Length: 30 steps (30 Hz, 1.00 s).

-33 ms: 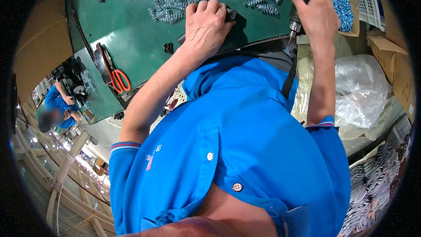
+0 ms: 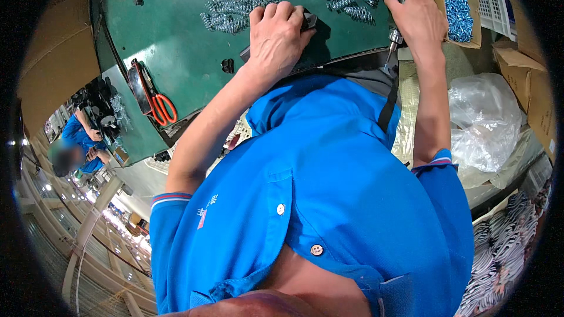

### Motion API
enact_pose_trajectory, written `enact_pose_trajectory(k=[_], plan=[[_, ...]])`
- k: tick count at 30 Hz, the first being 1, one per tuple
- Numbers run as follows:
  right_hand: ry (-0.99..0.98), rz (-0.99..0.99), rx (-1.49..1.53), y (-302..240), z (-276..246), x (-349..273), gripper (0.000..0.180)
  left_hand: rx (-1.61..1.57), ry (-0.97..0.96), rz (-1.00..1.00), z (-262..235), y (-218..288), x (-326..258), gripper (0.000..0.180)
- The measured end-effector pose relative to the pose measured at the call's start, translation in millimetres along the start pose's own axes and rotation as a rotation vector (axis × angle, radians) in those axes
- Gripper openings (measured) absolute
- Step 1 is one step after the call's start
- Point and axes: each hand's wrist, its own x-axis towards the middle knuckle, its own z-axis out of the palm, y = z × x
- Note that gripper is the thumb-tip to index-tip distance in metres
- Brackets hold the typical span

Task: The person repeatedly picks up small black plastic parts and metallic spiral springs from a green worktable, inserts the springs into the parts, and uses a handheld power tool to fasten them. The person places the completed assemblies on the table and continues the cycle with new parts.

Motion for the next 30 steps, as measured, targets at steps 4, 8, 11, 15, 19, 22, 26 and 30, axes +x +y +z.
enact_pose_trajectory(k=[4,8,11,15,19,22,26,30], plan=[[0.128,-0.088,0.109,7,12,7,0.065,-0.013,0.02,-0.012,2,-1,1,0.035],[-0.012,-0.018,0.978,9,-10,2,0.038,0.058,-0.053,0.012,2,3,5,0.034],[-0.143,-0.029,1.53,8,-28,4,0.029,0.032,-0.01,-0.001,4,0,2,0.034],[0.072,-0.172,1.771,-42,-58,-2,0.028,-0.021,0.033,0.01,7,-1,1,0.035],[0.278,-0.181,1.733,-90,-66,-7,0.019,-0.012,0.029,-0.009,7,-1,-1,0.034],[0.234,-0.269,1.729,-110,-68,-17,0.016,-0.015,0.021,-0.009,7,-1,-2,0.033],[0.211,-0.256,1.575,-113,-54,-20,0.014,0.011,-0.004,-0.006,5,1,2,0.031],[0.246,-0.363,1.49,-117,-48,-22,0.013,0.057,-0.04,-0.01,4,3,3,0.029]])
